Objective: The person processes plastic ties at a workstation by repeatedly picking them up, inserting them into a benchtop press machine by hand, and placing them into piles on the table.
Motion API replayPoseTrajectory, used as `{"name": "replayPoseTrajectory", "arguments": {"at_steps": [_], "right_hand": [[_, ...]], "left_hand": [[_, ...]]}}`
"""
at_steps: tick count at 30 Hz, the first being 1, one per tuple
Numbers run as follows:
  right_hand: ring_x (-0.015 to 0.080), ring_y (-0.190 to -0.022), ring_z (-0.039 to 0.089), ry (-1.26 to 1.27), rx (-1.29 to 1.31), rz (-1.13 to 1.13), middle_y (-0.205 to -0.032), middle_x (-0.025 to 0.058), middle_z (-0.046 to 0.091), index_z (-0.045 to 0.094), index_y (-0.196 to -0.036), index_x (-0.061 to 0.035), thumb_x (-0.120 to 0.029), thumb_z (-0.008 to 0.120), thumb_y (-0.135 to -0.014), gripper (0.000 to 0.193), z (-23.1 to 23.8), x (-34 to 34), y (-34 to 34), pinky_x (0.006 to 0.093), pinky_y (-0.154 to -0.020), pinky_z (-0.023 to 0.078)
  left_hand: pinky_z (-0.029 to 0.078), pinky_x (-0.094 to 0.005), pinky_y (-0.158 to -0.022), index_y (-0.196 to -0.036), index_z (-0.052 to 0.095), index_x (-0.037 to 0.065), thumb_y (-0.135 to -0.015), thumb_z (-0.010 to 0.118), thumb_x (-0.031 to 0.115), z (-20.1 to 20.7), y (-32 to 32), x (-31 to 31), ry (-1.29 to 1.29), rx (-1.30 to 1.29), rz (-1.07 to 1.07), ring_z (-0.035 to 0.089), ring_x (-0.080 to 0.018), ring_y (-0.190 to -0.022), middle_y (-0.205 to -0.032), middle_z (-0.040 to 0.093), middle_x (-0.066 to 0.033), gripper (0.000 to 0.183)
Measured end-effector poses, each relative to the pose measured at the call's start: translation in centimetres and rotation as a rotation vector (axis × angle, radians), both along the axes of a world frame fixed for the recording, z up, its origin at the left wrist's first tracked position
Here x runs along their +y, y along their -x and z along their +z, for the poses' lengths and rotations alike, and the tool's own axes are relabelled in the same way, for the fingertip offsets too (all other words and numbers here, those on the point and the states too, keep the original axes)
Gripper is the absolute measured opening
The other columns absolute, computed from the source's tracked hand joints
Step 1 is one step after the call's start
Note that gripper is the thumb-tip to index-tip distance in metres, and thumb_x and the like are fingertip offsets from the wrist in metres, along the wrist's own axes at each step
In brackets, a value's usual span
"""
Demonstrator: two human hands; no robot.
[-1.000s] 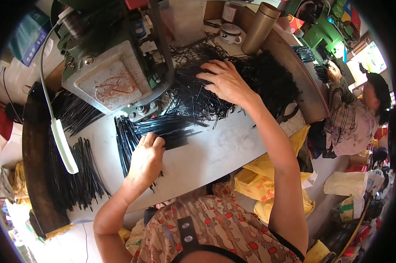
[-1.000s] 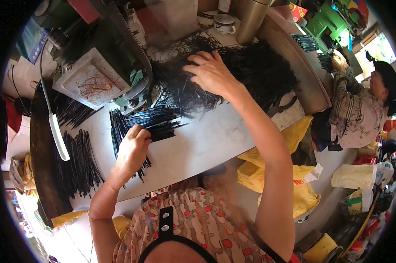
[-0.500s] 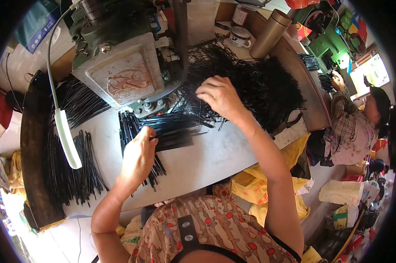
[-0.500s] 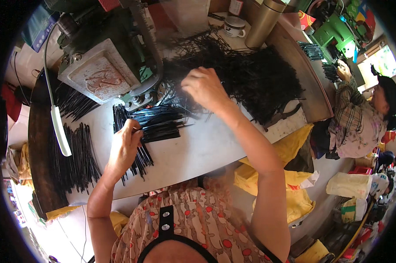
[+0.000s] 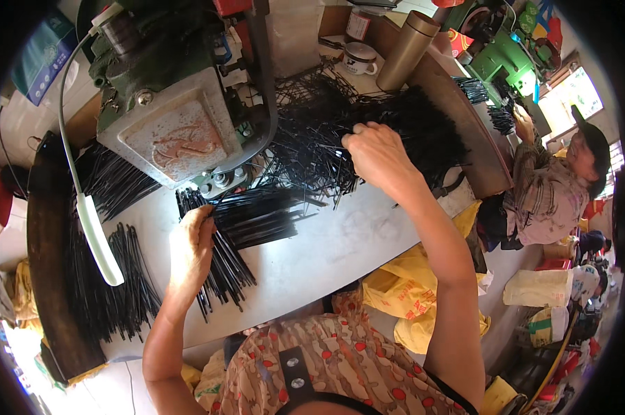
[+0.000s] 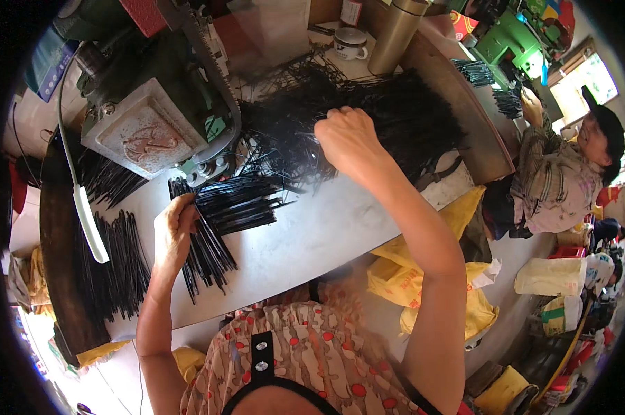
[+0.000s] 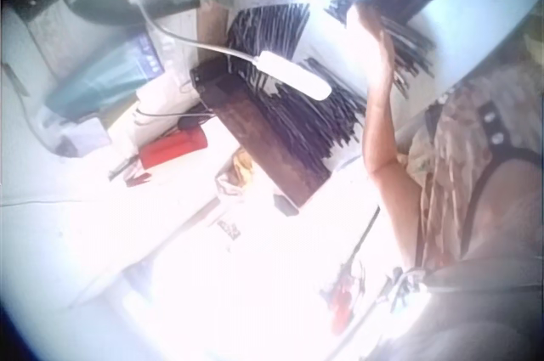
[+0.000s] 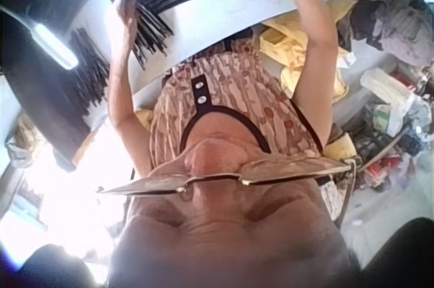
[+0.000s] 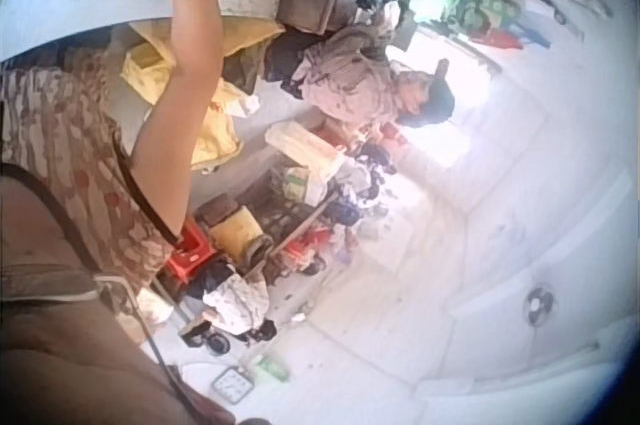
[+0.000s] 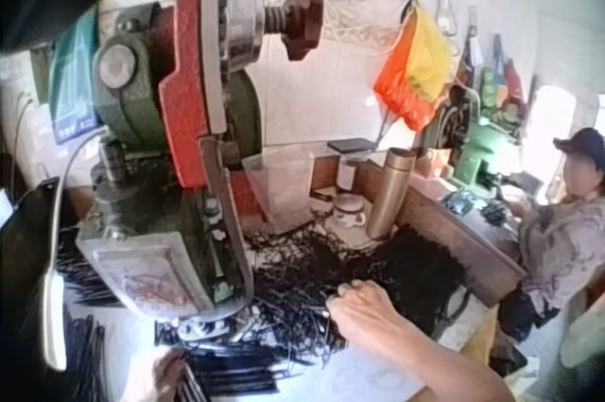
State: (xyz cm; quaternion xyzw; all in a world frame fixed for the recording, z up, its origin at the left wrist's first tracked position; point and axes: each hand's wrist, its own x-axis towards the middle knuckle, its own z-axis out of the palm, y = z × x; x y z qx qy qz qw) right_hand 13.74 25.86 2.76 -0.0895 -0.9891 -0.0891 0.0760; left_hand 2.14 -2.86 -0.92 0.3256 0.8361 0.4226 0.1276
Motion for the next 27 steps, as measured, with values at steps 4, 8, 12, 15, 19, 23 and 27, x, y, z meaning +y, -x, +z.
{"name": "replayPoseTrajectory", "arguments": {"at_steps": [4, 8, 12, 15, 19, 23, 27], "right_hand": [[0.0319, -0.064, 0.057, 0.148, 0.074, -0.043, -0.077, 0.0172, 0.059, 0.058, -0.074, 0.0006, -0.004, 0.051, -0.069, 0.009, 1.7, -1.9, -0.4, 0.0366, -0.062, 0.046], [0.0074, -0.055, 0.05, 1.097, 0.003, 0.105, -0.064, 0.0043, 0.053, 0.055, -0.082, 0.0022, -0.002, 0.052, -0.075, 0.009, -0.6, -4.4, 1.5, 0.0239, -0.05, 0.042], [0.0056, -0.05, 0.046, 1.399, -0.008, 0.173, -0.063, 0.0024, 0.052, 0.056, -0.085, 0.0039, -0.004, 0.053, -0.078, 0.011, -2.8, -7.7, 4.0, 0.0205, -0.044, 0.038], [0.0131, -0.056, 0.054, 1.579, -0.106, 0.032, -0.068, 0.0079, 0.06, 0.059, -0.087, 0.005, -0.016, 0.061, -0.076, 0.024, -3.1, -9.0, 6.1, 0.0253, -0.055, 0.045], [0.0129, -0.061, 0.055, 1.54, 0.068, 0.132, -0.068, 0.0082, 0.06, 0.061, -0.084, 0.0046, -0.016, 0.061, -0.075, 0.022, -4.5, -9.5, 7.0, 0.0252, -0.058, 0.044], [0.0141, -0.069, 0.057, 1.507, 0.102, 0.172, -0.073, 0.0108, 0.062, 0.062, -0.082, 0.0045, -0.015, 0.06, -0.074, 0.021, -4.6, -9.2, 6.9, 0.0252, -0.064, 0.045], [0.0159, -0.07, 0.058, 1.495, 0.125, 0.17, -0.076, 0.0118, 0.063, 0.062, -0.083, 0.0051, -0.015, 0.059, -0.074, 0.022, -4.3, -9.4, 6.8, 0.025, -0.065, 0.045]], "left_hand": [[0.044, -0.0253, -0.057, -0.096, 0.054, -0.003, -0.083, 0.049, 0.006, -0.1, 0.5, -0.3, -0.038, -0.08, 0.11, 0.054, -0.0136, -0.061, -0.07, 0.057, -0.0107, 0.017], [0.041, -0.0221, -0.054, -0.092, 0.056, -0.003, -0.082, 0.051, 0.007, -0.8, 0.9, 0.5, -0.094, 0.03, 0.126, 0.05, -0.0088, -0.056, -0.064, 0.056, -0.0066, 0.015], [0.042, -0.0227, -0.059, -0.095, 0.056, -0.005, -0.082, 0.051, 0.005, -0.4, 1.0, 1.5, -0.129, 0.026, 0.146, 0.052, -0.0102, -0.061, -0.065, 0.056, -0.008, 0.017], [0.042, -0.0226, -0.059, -0.096, 0.056, -0.005, -0.081, 0.05, 0.004, -0.3, 1.2, 1.5, -0.158, 0.026, 0.17, 0.052, -0.0102, -0.061, -0.065, 0.056, -0.0076, 0.018], [0.044, -0.0254, -0.059, -0.095, 0.056, -0.005, -0.081, 0.049, 0.004, -0.5, 1.6, 1.7, -0.126, 0.045, 0.155, 0.055, -0.0151, -0.061, -0.066, 0.058, -0.0113, 0.018], [0.045, -0.0293, -0.062, -0.089, 0.058, -0.004, -0.079, 0.051, 0.003, -0.4, 2.2, 1.3, -0.067, 0.153, 0.159, 0.058, -0.0247, -0.065, -0.072, 0.059, -0.0173, 0.015], [0.044, -0.0302, -0.064, -0.088, 0.06, -0.004, -0.077, 0.053, 0.002, -0.8, 3.1, 0.6, -0.105, 0.221, 0.136, 0.057, -0.0291, -0.069, -0.076, 0.059, -0.0183, 0.014]]}}
